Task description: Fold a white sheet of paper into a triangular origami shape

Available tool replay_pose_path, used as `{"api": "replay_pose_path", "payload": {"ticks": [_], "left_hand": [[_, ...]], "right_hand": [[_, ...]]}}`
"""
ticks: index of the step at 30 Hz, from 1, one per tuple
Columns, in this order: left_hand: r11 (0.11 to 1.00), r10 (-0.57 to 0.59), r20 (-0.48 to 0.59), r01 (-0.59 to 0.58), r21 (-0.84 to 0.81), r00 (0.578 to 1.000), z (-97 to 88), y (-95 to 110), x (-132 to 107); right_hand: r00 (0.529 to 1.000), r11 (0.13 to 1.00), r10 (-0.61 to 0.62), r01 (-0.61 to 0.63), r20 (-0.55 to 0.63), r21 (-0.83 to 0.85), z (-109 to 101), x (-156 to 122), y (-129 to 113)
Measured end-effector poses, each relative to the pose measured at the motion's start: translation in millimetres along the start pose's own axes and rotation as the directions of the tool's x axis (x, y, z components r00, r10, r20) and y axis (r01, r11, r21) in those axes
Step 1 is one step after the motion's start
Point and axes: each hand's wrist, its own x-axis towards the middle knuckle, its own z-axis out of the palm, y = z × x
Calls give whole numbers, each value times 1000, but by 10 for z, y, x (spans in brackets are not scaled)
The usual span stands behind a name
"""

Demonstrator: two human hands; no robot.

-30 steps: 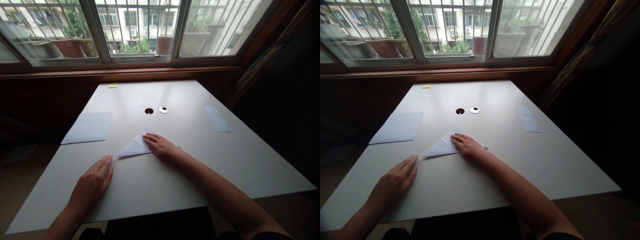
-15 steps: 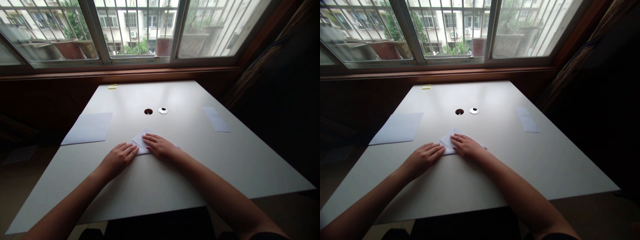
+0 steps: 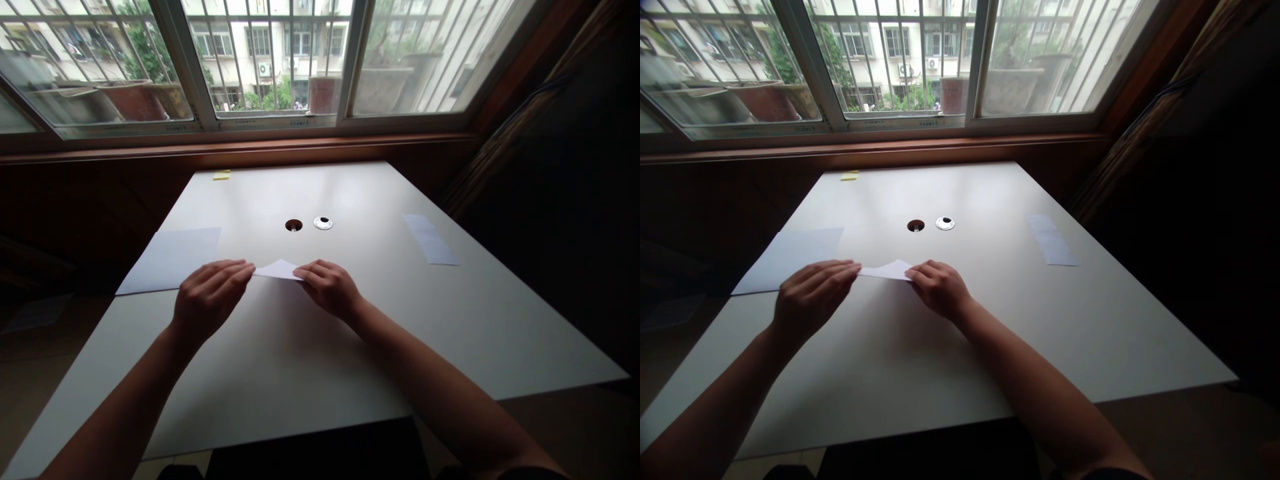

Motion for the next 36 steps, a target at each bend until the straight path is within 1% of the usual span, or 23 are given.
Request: {"api": "replay_pose_path", "payload": {"ticks": [1, 2, 3, 4, 5, 6, 7, 8, 9, 10, 11, 12, 13, 14, 16, 17, 19, 22, 25, 27, 30, 34, 36], "left_hand": [[998, -67, -105, 67, -11, 992, -46, 4, 46], [988, -154, -219, 152, -28, 964, -79, 9, 89], [972, -237, -316, 225, -75, 919, -97, 15, 127], [952, -305, -380, 267, -149, 873, -95, 21, 159], [924, -372, -395, 298, -238, 840, -73, 26, 182], [887, -434, -364, 322, -331, 824, -30, 30, 196], [837, -491, -290, 353, -418, 822, 31, 33, 201], [773, -538, -178, 398, -494, 824, 107, 37, 201], [693, -568, -40, 451, -563, 822, 194, 43, 197], [595, -585, 77, 492, -635, 807, 287, 52, 193], [489, -583, 192, 530, -693, 790, 382, 67, 192], [392, -574, 279, 557, -732, 770, 474, 87, 197], [310, -569, 333, 572, -760, 751, 561, 113, 209], [243, -570, 365, 576, -781, 736, 640, 142, 228], [139, -529, 426, 570, -810, 734, 770, 205, 280], [119, -514, 432, 560, -820, 742, 823, 232, 307], [98, -541, 386, 511, -854, 748, 903, 264, 346], [67, -612, 337, 472, -879, 716, 972, 246, 342], [25, -647, 351, 479, -877, 677, 996, 182, 279], [17, -666, 346, 476, -879, 661, 1000, 149, 238], [26, -689, 321, 464, -886, 650, 995, 135, 207], [44, -688, 309, 463, -885, 657, 981, 130, 202], [49, -698, 301, 462, -885, 650, 980, 102, 196]], "right_hand": [[995, 996, 66, -61, -69, 72, -47, 2, -8], [980, 979, 149, -128, -131, 159, -89, 3, -11], [954, 946, 243, -193, -178, 260, -122, 4, -7], [918, 894, 344, -255, -199, 369, -145, 6, 3], [874, 821, 442, -304, -201, 483, -159, 9, 17], [828, 730, 530, -336, -183, 596, -162, 14, 33], [784, 625, 602, -348, -148, 699, -158, 20, 51], [749, 516, 654, -341, -104, 786, -147, 28, 67], [725, 412, 686, -323, -57, 852, -132, 37, 81], [712, 324, 702, -305, -12, 896, -116, 47, 91], [705, 255, 709, -294, 29, 921, -101, 56, 98], [700, 206, 712, -292, 62, 934, -87, 64, 101], [695, 176, 714, -297, 86, 939, -75, 70, 102], [690, 157, 716, -305, 104, 939, -65, 75, 101], [685, 136, 717, -324, 133, 936, -47, 80, 102], [685, 126, 714, -330, 145, 935, -38, 80, 105], [692, 102, 702, -331, 168, 938, -13, 79, 120], [705, 58, 679, -331, 206, 942, 31, 72, 153], [723, 29, 633, -381, 278, 924, 61, 65, 174], [736, 36, 590, -434, 331, 900, 68, 61, 179], [742, 83, 549, -506, 385, 859, 64, 56, 187], [725, 129, 520, -589, 452, 798, 44, 70, 199], [718, 152, 509, -618, 475, 771, 28, 84, 200]]}}
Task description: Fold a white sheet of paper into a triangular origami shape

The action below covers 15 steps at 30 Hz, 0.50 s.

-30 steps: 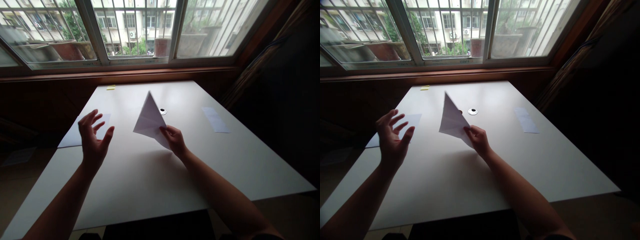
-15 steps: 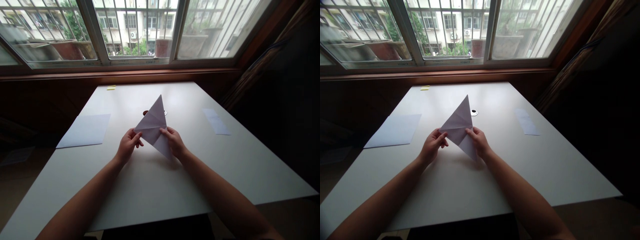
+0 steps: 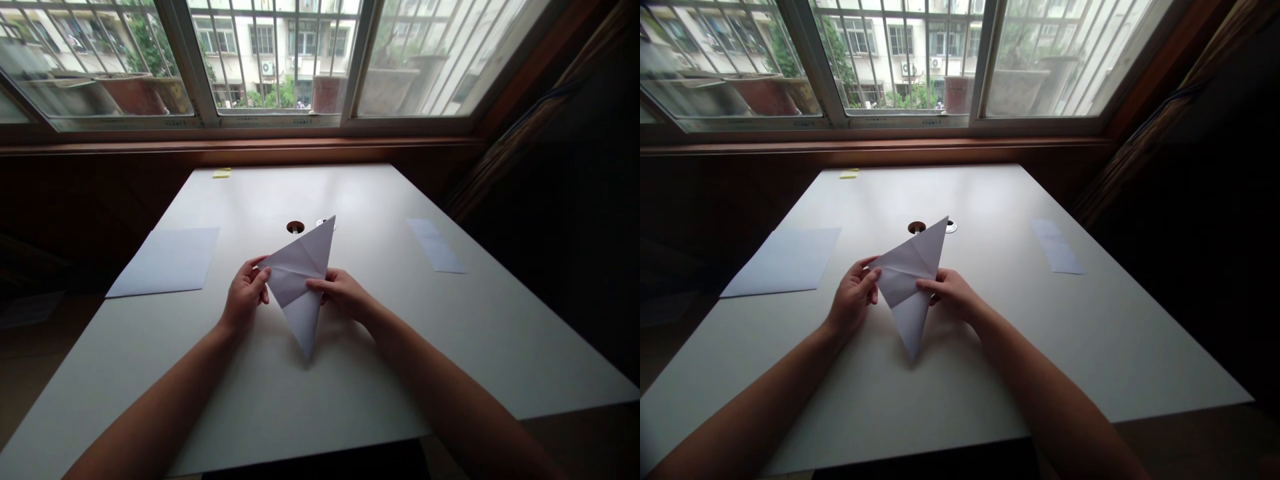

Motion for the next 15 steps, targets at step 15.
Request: {"api": "replay_pose_path", "payload": {"ticks": [15], "left_hand": [[991, 55, -83, -44, 124, 995, -136, -15, 71]], "right_hand": [[998, 999, 53, -53, 34, -11, -30, 9, -26]]}}
